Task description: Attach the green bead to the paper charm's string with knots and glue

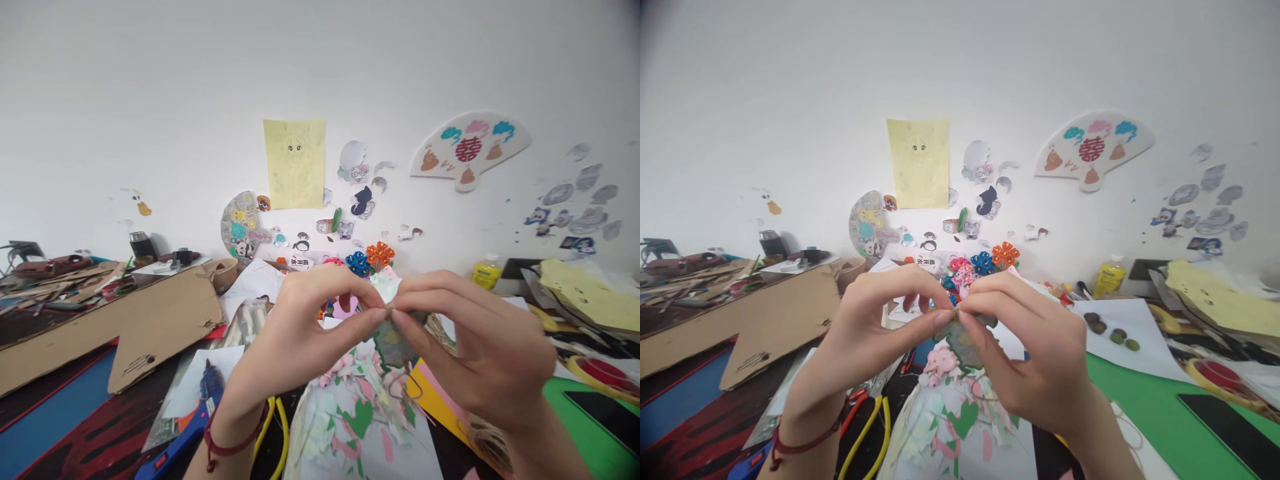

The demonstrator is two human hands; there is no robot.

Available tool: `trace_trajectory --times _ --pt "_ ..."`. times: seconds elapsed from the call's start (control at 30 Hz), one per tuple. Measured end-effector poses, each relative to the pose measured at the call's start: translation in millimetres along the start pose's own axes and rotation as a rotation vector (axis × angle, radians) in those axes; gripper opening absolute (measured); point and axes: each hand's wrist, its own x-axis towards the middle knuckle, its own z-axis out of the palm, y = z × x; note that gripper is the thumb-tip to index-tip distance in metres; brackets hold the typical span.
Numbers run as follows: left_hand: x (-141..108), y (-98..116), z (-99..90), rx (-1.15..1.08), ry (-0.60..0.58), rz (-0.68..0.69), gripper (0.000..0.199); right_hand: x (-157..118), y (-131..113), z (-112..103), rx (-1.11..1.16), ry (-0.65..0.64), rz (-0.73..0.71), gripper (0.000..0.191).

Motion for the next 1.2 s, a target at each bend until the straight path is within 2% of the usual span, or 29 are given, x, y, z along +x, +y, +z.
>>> trace_trajectory --times 0.2,0.63,0.73,0.9,1.2 --pt "-1.7 2.2 2.1 0.005 0.034 0.027 0.003 -1.7 -0.3 0.3 -0.066 0.012 -0.019 0.018" --pt "0.4 5.7 5.8 -0.019 0.046 -0.031 0.008 -2.9 1.9 2.1 -0.137 0.039 -0.151 0.018" --pt "-0.4 6.1 4.2 -0.024 0.044 -0.051 0.006 -2.7 1.1 2.3 -0.129 0.053 -0.133 0.017" --pt "-2.4 4.6 -2.5 -0.093 -0.029 -0.07 0.006 -1.2 -1.3 2.0 -0.074 0.074 -0.06 0.017" --pt "-0.5 0.8 0.5 -0.106 0.001 -0.073 0.004 -1.0 -0.4 1.9 -0.046 0.054 -0.059 0.017"
